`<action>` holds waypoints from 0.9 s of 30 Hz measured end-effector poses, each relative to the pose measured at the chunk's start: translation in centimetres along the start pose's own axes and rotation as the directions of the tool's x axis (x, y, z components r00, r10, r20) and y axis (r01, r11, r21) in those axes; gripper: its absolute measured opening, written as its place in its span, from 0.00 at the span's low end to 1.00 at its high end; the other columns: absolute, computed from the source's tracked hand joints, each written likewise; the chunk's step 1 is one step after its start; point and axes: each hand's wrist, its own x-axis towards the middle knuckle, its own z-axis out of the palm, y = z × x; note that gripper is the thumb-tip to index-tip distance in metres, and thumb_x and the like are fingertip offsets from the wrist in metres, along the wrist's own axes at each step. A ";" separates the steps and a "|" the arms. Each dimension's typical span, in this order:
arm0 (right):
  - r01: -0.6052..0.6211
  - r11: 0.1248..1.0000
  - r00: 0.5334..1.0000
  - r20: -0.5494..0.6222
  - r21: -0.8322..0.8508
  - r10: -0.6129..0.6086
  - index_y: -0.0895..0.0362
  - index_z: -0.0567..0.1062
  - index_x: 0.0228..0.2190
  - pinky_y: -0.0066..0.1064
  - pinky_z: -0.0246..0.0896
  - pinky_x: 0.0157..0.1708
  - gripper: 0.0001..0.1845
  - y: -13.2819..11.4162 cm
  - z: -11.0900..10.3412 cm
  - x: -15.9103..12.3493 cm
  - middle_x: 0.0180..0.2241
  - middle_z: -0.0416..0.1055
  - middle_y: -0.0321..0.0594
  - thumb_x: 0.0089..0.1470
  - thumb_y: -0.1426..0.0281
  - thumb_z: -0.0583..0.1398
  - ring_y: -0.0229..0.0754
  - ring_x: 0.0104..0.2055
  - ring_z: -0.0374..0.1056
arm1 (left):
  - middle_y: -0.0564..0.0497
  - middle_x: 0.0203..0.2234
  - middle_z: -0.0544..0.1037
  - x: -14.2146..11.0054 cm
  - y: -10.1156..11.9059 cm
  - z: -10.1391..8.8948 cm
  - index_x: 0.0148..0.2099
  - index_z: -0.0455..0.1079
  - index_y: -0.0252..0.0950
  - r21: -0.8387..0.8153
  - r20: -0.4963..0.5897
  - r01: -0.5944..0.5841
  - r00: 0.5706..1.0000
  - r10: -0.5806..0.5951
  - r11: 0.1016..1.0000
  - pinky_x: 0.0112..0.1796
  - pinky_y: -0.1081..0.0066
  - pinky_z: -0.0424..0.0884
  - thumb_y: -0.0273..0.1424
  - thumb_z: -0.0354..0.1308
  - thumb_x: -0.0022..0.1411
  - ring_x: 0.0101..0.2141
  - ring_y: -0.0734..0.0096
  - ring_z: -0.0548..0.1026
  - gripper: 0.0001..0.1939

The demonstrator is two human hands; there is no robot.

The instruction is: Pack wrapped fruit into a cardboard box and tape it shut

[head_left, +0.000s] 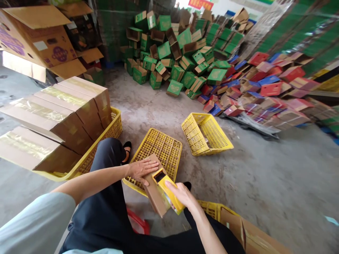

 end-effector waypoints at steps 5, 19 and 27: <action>-0.062 0.998 0.998 -0.025 0.032 0.063 0.55 0.72 0.30 0.32 0.72 0.22 0.27 3.0 -0.4 -2.1 0.17 0.72 0.41 0.62 0.45 0.54 0.45 0.19 0.73 | 0.35 0.73 0.48 0.1 0.1 0.0 0.77 0.44 0.32 -0.029 0.012 0.016 1.000 -0.016 0.999 0.70 0.51 0.37 0.60 0.49 0.67 0.72 0.46 0.47 0.50; -0.070 0.992 0.995 -0.064 0.106 0.077 0.56 0.72 0.35 0.30 0.67 0.18 0.26 5.3 0.5 -2.8 0.18 0.72 0.41 0.62 0.45 0.54 0.46 0.20 0.74 | 0.38 0.74 0.47 1.4 3.1 0.2 0.78 0.41 0.33 0.000 0.098 -0.063 0.993 0.063 0.998 0.70 0.49 0.32 0.57 0.49 0.69 0.73 0.46 0.46 0.48; -0.067 0.993 0.997 -0.034 0.097 0.071 0.56 0.71 0.32 0.30 0.69 0.19 0.23 4.6 0.0 -3.1 0.18 0.72 0.41 0.64 0.49 0.54 0.46 0.20 0.74 | 0.40 0.74 0.49 2.8 3.2 0.6 0.77 0.44 0.34 -0.111 0.157 -0.054 0.985 0.072 0.992 0.70 0.52 0.36 0.56 0.50 0.69 0.72 0.49 0.49 0.46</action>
